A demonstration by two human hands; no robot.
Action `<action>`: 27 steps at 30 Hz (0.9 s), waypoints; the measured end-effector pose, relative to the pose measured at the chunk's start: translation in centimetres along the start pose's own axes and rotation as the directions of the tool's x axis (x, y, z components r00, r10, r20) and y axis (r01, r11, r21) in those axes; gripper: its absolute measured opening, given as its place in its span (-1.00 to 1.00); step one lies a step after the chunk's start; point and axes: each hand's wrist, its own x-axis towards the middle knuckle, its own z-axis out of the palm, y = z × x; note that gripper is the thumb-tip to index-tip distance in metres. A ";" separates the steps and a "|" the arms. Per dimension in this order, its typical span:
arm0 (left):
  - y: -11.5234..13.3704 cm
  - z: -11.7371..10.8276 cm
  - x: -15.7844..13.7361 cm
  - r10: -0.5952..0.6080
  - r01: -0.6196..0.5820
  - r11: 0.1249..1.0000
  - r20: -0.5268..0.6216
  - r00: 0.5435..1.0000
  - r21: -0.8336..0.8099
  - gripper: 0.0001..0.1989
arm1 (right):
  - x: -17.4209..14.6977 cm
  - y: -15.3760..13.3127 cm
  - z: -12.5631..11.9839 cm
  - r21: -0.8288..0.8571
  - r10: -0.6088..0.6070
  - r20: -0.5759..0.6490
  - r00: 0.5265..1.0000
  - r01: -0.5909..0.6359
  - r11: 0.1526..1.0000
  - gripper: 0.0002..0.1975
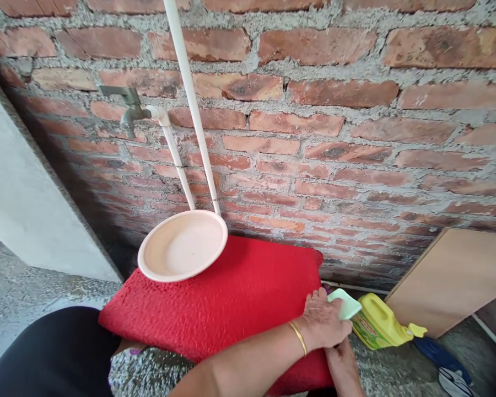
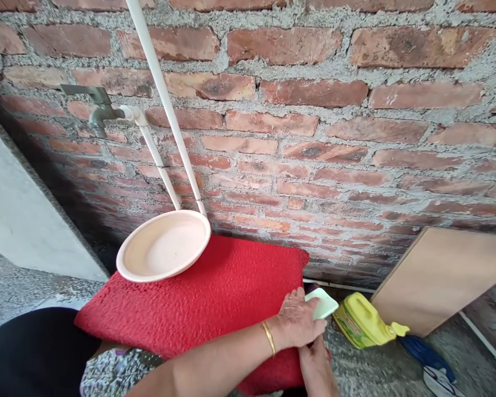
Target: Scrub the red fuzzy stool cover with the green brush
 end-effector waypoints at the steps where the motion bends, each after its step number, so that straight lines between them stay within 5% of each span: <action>1: -0.3 -0.4 -0.7 0.003 -0.003 1.000 -0.005 1.000 -0.011 -0.32 | 0.0 -0.1 -0.1 -0.002 0.007 0.012 1.000 -0.007 1.000 -0.24; 4: -3.3 -3.1 -3.3 -0.058 0.068 0.995 -0.130 0.990 0.070 -0.37 | -0.1 -0.7 -0.2 0.000 0.041 0.063 0.997 -0.041 0.999 -0.27; 9: -11.3 -8.1 -7.8 -0.238 0.342 0.906 -0.366 0.900 0.250 -0.49 | -0.5 -1.2 -0.2 0.081 0.091 -0.012 0.996 -0.090 0.993 -0.29; 13: -14.6 -8.2 -9.4 -0.258 0.447 0.830 -0.481 0.838 0.333 -0.54 | -0.5 -0.6 -0.1 0.155 0.131 -0.123 0.984 -0.112 0.982 -0.29; 16: -13.2 -6.1 -8.7 -0.240 0.416 0.836 -0.444 0.863 0.357 -0.51 | -0.6 -0.4 0.1 0.210 0.137 -0.149 0.979 -0.104 0.972 -0.27; 23: -3.3 -0.6 -5.1 -0.059 0.079 0.984 -0.125 0.990 0.162 -0.34 | 0.0 0.1 0.0 0.369 0.216 -0.102 0.971 -0.165 0.915 -0.24; 27: -2.7 -0.6 -5.9 0.021 -0.021 1.000 -0.056 0.998 0.010 -0.33 | 0.3 0.5 -0.3 0.343 0.250 -0.129 0.960 -0.193 0.919 -0.21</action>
